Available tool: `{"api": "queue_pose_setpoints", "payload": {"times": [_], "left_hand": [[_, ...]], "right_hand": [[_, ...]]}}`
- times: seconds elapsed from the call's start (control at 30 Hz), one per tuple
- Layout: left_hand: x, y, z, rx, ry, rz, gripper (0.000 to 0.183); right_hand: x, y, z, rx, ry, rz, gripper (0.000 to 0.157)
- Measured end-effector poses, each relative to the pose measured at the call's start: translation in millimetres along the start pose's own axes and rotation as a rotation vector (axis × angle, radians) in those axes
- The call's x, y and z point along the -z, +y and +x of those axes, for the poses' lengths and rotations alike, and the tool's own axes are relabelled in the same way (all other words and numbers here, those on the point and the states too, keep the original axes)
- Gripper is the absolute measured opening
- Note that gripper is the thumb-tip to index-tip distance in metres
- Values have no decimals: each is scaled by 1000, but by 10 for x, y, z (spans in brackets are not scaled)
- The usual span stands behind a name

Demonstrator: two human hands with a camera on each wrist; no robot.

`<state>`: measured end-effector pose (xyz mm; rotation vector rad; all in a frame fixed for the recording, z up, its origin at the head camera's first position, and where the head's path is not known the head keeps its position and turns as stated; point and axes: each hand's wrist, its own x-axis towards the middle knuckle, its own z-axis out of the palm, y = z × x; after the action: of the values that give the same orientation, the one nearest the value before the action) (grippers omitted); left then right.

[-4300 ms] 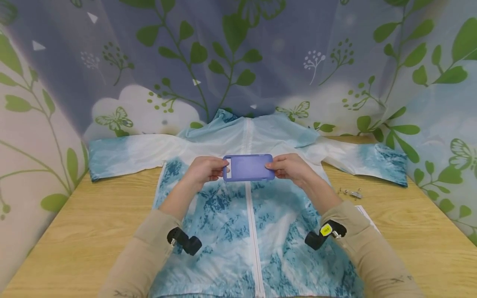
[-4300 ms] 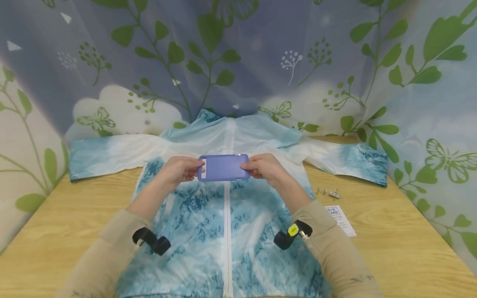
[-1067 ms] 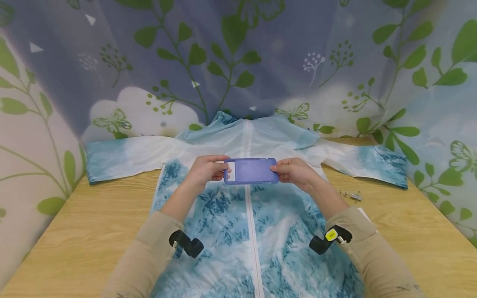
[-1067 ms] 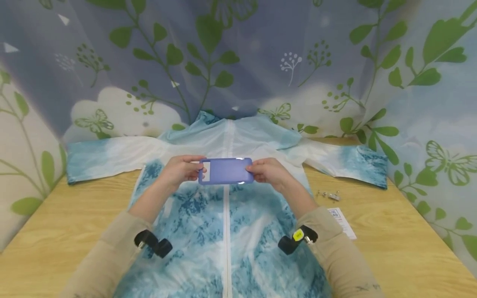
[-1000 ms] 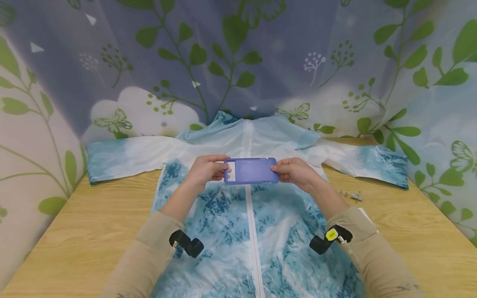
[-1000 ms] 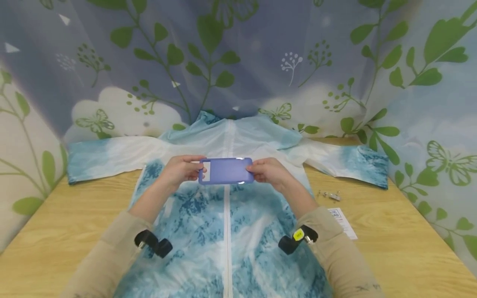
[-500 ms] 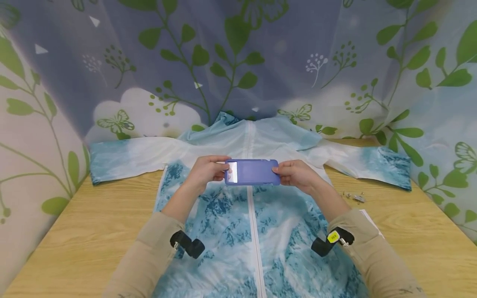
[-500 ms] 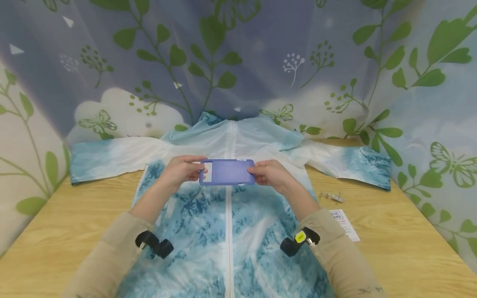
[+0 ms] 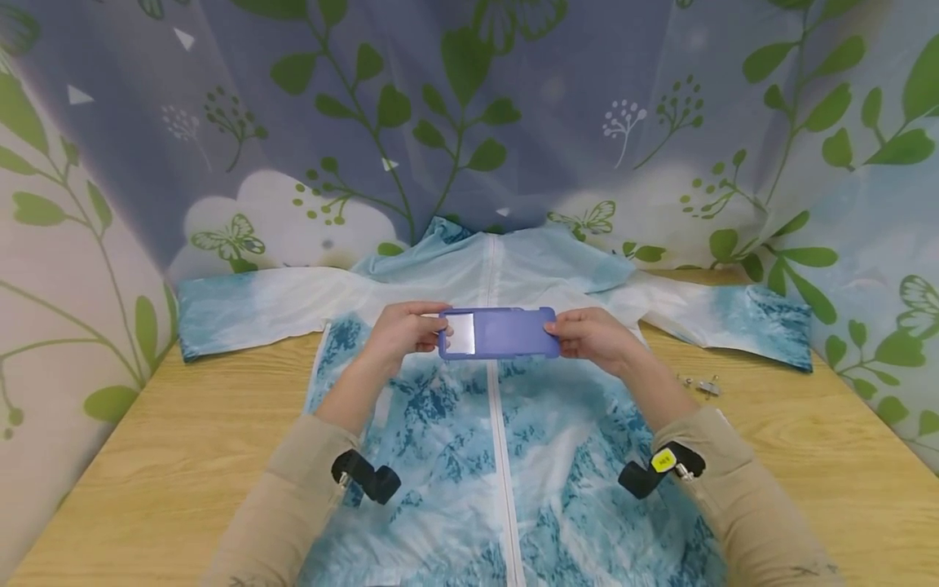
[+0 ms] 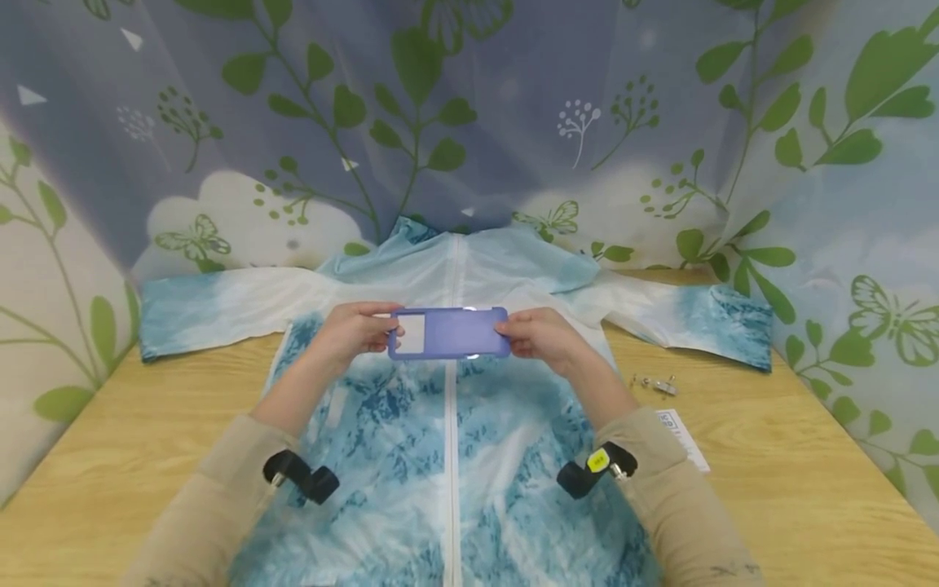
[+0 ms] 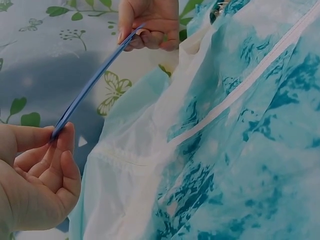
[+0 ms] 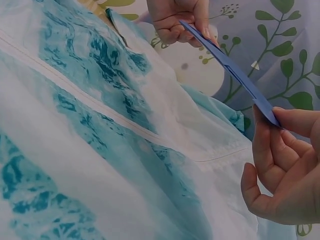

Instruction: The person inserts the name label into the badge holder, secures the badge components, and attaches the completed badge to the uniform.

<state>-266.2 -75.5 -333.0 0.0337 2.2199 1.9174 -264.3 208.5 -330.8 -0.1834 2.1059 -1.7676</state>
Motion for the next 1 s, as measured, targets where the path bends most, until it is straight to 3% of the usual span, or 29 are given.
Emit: {"api": "queue_pose_setpoints", "payload": {"times": [0.7,1.0], "left_hand": [[101,-35,-30,-10,-20,-40,35],[71,-49,-23,-1,-34,-48,36]], "right_hand": [[202,52,-63,-49,30,32,22],[283,58,-133,-57,15,52,23]]}}
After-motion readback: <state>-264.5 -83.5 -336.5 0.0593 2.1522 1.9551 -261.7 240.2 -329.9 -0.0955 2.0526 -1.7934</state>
